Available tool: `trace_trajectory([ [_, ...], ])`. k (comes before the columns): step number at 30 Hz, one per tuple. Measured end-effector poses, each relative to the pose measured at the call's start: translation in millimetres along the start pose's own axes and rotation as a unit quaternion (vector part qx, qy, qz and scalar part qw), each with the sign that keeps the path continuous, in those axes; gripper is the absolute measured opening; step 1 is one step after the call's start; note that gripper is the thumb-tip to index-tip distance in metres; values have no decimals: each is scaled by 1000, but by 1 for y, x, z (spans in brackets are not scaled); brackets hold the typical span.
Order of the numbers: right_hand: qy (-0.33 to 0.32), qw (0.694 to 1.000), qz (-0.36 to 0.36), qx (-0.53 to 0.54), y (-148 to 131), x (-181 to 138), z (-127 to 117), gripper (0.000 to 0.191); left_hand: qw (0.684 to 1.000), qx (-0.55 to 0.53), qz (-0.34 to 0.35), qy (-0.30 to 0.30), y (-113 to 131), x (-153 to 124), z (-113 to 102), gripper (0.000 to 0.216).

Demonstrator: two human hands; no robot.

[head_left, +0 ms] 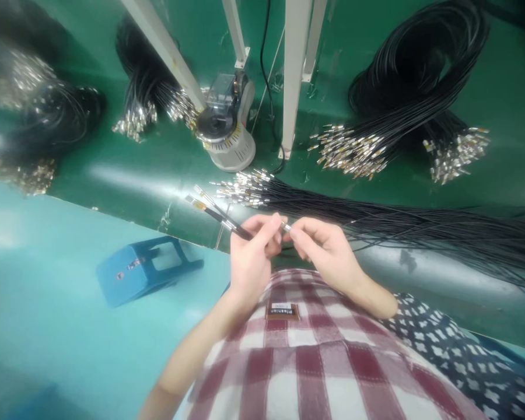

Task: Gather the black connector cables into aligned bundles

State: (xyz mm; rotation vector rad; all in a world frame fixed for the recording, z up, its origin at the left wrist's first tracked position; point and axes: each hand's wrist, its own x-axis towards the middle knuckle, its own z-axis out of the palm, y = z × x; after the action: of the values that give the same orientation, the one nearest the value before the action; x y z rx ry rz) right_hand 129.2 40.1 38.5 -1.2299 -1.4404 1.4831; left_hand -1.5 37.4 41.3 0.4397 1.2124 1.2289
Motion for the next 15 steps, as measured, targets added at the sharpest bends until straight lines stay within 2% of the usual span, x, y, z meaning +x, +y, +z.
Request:
trace_trajectory([
  [9,52,999,-1,-13,4,-1,7,25,1000,12,11,-1,-4,1,-2,17],
  [12,33,999,-3,-23,10,-2,3,24,1000,5,-9,-6,-2,4,-3,15],
  [15,-27,998,-8,-65,21,-7,-8,18,999,-18,-37,-14,0,12,-7,15],
])
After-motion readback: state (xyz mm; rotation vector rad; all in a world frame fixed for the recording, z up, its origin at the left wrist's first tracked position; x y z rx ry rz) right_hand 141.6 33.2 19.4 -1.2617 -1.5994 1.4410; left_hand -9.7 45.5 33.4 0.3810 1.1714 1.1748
